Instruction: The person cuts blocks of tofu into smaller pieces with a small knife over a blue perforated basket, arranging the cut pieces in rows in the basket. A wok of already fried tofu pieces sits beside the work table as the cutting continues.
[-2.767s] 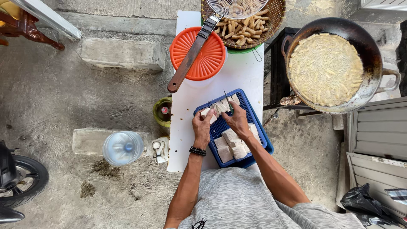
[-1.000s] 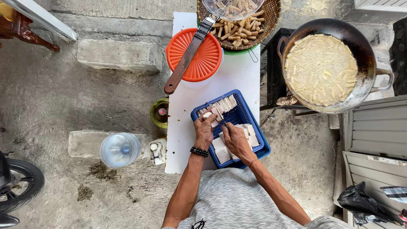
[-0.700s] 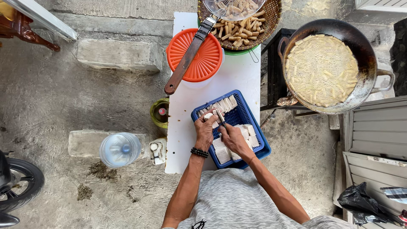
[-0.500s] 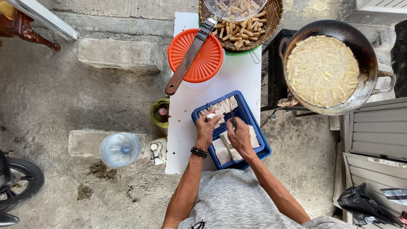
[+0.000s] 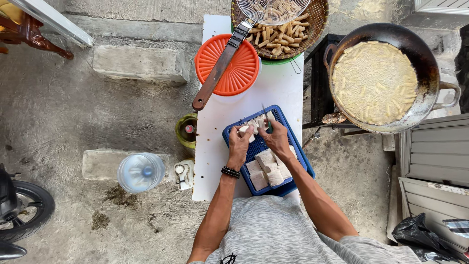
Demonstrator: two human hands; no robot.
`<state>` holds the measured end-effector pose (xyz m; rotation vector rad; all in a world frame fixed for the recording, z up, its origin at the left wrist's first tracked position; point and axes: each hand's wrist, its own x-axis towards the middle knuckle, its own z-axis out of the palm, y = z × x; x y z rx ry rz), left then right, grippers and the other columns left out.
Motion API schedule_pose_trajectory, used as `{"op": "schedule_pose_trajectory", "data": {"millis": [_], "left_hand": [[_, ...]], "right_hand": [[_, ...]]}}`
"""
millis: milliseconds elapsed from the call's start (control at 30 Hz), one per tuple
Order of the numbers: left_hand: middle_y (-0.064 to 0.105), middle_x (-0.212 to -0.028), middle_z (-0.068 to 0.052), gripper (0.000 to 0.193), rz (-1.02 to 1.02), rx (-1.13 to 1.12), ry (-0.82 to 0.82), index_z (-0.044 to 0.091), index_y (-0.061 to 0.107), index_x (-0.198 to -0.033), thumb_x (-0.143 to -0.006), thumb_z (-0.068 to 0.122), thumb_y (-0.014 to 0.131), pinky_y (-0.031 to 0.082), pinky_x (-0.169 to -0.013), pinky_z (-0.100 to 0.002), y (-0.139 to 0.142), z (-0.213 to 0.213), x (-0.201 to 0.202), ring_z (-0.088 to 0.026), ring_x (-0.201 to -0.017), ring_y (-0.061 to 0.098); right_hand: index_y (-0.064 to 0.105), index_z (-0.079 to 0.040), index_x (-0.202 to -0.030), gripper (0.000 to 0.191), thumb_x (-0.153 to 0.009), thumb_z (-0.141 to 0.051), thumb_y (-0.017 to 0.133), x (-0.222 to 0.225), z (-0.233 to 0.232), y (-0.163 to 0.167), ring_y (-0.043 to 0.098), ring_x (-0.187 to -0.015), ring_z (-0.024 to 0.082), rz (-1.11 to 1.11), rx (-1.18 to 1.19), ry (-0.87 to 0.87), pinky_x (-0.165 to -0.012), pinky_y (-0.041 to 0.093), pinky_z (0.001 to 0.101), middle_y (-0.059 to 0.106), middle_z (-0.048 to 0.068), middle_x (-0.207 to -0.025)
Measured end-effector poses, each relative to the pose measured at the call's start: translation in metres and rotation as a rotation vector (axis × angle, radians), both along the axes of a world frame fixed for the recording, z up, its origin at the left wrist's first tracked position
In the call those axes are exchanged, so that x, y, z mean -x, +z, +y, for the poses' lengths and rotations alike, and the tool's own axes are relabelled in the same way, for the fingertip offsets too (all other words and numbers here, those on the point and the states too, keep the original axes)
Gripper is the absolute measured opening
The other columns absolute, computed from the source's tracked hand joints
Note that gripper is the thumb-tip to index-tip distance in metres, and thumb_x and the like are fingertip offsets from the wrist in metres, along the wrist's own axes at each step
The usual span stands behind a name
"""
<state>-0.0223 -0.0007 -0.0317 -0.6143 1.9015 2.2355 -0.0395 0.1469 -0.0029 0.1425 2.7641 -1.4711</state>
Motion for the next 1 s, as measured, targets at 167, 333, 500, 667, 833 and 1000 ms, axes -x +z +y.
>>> {"op": "schedule_pose_trajectory", "data": {"millis": [167, 333, 500, 667, 833, 1000], "left_hand": [[0.071, -0.111, -0.020, 0.034, -0.054, -0.567, 0.123, -0.007, 0.060, -0.121, -0.095, 0.014, 0.071, 0.063, -0.088, -0.039, 0.009, -0.014, 0.001, -0.026, -0.098, 0.073], [0.070, -0.120, -0.023, 0.036, -0.012, -0.784, 0.054, -0.008, 0.058, -0.127, -0.093, 0.000, 0.061, 0.061, -0.099, -0.044, 0.022, -0.023, -0.001, -0.031, -0.109, 0.072], [0.069, -0.122, -0.024, 0.035, 0.036, -0.754, -0.036, -0.009, 0.058, -0.128, -0.094, -0.002, 0.059, 0.059, -0.103, -0.045, 0.028, -0.021, -0.001, -0.035, -0.114, 0.070], [0.069, -0.123, -0.023, 0.035, 0.085, -0.745, -0.080, -0.010, 0.059, -0.129, -0.094, -0.003, 0.057, 0.059, -0.105, -0.044, 0.034, -0.020, -0.003, -0.032, -0.114, 0.071], [0.071, -0.121, -0.022, 0.036, 0.084, -0.696, -0.114, -0.010, 0.060, -0.129, -0.094, -0.003, 0.057, 0.059, -0.102, -0.042, 0.036, -0.020, -0.004, -0.031, -0.110, 0.072], [0.071, -0.119, -0.022, 0.037, 0.088, -0.660, -0.168, -0.008, 0.060, -0.130, -0.093, -0.003, 0.058, 0.060, -0.101, -0.041, 0.042, -0.017, -0.006, -0.029, -0.109, 0.072]], "right_hand": [[0.063, 0.009, -0.122, 0.045, -0.093, -0.024, 0.074, -0.010, -0.004, 0.009, 0.070, -0.087, 0.032, 0.242, -0.105, 0.093, -0.076, 0.056, 0.0386, 0.071, 0.023, -0.103], [0.066, 0.001, -0.111, 0.023, -0.104, -0.019, 0.057, -0.051, -0.009, 0.047, 0.069, -0.077, 0.034, 0.028, -0.002, 0.108, -0.072, 0.053, 0.0434, 0.071, 0.020, -0.090], [0.062, 0.000, -0.104, 0.022, -0.105, -0.020, 0.053, -0.070, -0.018, 0.076, 0.063, -0.074, 0.040, 0.007, -0.019, 0.231, -0.067, 0.047, 0.0484, 0.066, 0.021, -0.082], [0.057, -0.001, -0.100, 0.021, -0.105, -0.020, 0.051, -0.071, -0.022, 0.077, 0.061, -0.073, 0.042, 0.015, -0.022, 0.242, -0.066, 0.045, 0.0511, 0.064, 0.022, -0.081], [0.055, -0.001, -0.098, 0.020, -0.106, -0.019, 0.050, -0.073, -0.019, 0.058, 0.059, -0.074, 0.044, -0.023, -0.069, 0.242, -0.067, 0.043, 0.0538, 0.062, 0.023, -0.080], [0.050, 0.000, -0.095, 0.022, -0.106, -0.019, 0.049, -0.075, -0.020, 0.031, 0.058, -0.077, 0.046, -0.027, -0.110, 0.229, -0.070, 0.042, 0.0561, 0.061, 0.025, -0.080]]}}
